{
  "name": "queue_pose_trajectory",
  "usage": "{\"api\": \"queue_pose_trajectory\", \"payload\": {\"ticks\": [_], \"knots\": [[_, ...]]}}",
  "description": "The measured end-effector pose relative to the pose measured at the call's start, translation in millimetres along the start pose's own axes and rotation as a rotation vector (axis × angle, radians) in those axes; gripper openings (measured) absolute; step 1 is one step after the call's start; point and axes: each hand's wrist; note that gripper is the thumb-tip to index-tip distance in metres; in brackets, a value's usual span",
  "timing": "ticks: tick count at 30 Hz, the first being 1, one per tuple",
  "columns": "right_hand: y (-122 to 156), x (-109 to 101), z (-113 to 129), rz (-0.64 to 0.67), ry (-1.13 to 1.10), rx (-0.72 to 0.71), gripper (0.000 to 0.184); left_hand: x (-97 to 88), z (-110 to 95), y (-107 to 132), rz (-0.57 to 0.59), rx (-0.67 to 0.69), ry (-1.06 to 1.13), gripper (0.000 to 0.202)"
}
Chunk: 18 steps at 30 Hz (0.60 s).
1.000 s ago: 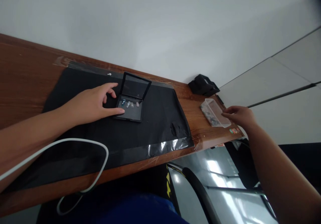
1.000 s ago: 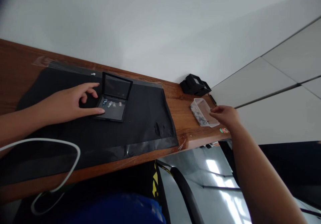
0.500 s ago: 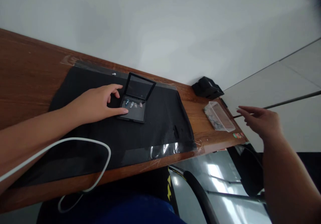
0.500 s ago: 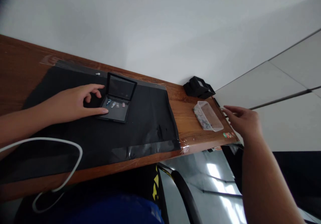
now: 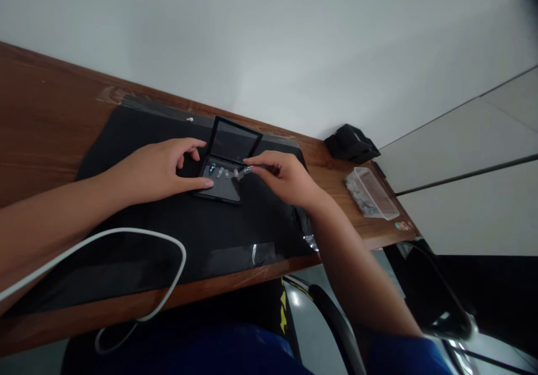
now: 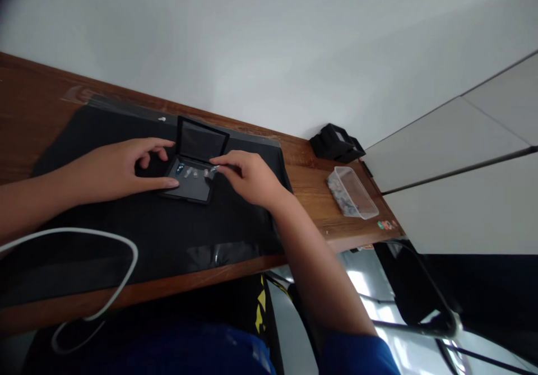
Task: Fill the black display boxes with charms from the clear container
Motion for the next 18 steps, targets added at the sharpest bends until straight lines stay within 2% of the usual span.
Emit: {"api": "queue_pose_trajectory", "payload": {"ticks": [6,12,15,18], "knots": [[-3.1,10.1,-11.0,0.002,0.000,0.056,0.025,2.6,0.3,-2.7,-0.016,-0.019,0.014,0.092],[-1.3,18.0,-16.7,-0.043,-0.101,0.124,0.021,0.7,-0.2,-2.0,-0.015,-0.026,-0.008,0.093],[1.0,21.0,-17.7,-0.093,-0.216,0.136,0.017,-0.1,-0.9,-1.2,-0.009,-0.042,-0.023,0.092],[0.1,23.9,-22.2,-0.081,-0.402,0.200,0.026,-1.0,-3.3,-1.5,-0.003,-0.041,-0.036,0.095]]}}
Point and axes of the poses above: each hand's wrist, its own y-axis away from the middle knuckle, its own x-axis out of the palm, z = x × y, and after that the axes turned 13 degrees about -y, right-handed
